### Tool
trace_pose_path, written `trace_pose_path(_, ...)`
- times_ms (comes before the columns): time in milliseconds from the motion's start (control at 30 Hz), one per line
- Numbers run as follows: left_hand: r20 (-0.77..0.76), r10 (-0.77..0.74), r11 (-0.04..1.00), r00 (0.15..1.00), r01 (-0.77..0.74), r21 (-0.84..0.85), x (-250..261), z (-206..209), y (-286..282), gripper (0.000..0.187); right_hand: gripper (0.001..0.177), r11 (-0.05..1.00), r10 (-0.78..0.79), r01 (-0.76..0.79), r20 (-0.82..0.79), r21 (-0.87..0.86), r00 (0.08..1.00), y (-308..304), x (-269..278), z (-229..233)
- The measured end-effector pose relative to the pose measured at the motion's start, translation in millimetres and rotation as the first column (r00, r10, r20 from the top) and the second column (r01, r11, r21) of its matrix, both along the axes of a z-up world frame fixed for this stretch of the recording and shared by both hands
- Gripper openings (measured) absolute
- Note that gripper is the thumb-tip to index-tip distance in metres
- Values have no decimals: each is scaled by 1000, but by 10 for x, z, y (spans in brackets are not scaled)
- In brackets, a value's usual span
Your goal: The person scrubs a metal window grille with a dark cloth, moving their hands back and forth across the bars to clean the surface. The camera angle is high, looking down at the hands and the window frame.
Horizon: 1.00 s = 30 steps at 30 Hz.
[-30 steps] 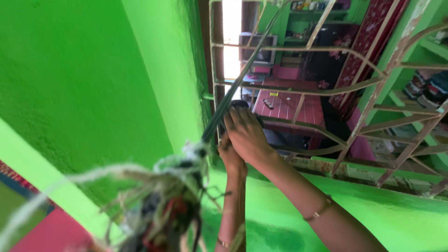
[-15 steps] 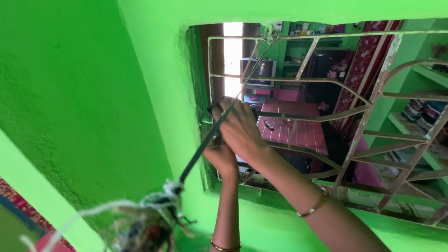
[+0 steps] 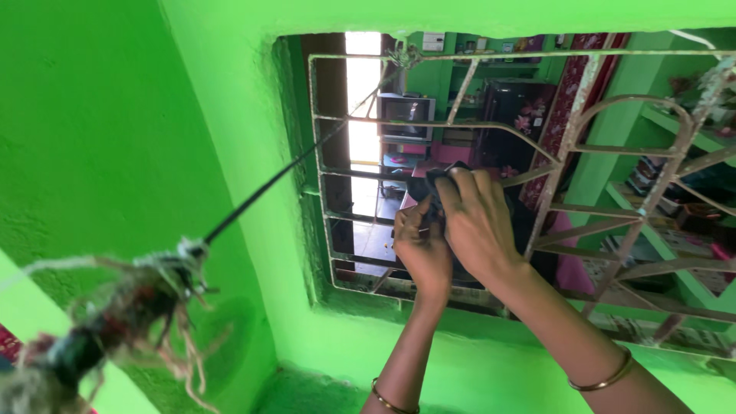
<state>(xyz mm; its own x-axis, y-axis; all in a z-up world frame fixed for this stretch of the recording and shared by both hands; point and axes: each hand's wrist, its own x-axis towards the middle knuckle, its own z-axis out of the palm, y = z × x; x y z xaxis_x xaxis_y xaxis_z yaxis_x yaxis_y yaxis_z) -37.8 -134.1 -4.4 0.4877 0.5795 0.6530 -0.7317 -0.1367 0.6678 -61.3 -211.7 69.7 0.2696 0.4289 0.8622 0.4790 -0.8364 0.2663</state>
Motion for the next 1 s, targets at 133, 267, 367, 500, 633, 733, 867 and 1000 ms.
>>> trace_pose_path(133, -101, -6, 1000, 995, 4, -21, -102, 84, -93, 39, 43, 999, -27, 26, 20, 18, 999, -99, -48, -51)
trace_pose_path(267, 96, -119, 974, 988, 97, 207, -158, 119, -208, 33, 43, 976, -219, 216, 88, 43, 972, -390, -166, -110)
trace_pose_path(367, 94, -134, 917, 987, 88, 388, -253, 325, -523, 31, 45, 958, -168, 147, 67, 247, 983, -766, -348, -55)
trace_pose_path(500, -55, -327, 905, 944, 329, 271, -503, 713, -749, 31, 42, 923, -107, 63, 98, 380, 989, -960, -550, 215)
trace_pose_path(633, 297, -188, 979, 936, 156, 128, -446, 1015, -657, 26, 45, 962, 84, -130, 195, 241, 977, -903, -428, 636)
trace_pose_path(733, 265, -22, 998, 964, 5, 67, -209, 1154, -456, 27, 42, 980, 163, -179, 163, 88, 973, -726, -105, 883)
trace_pose_path(867, 190, -32, 989, 981, 3, 151, -86, 1030, -510, 27, 45, 992, 38, -59, 173, 116, 984, -737, -58, 730)
trace_pose_path(1000, 106, -145, 949, 984, 108, 295, -204, 1040, -699, 29, 45, 974, -23, -15, 165, 227, 986, -1043, -274, 510)
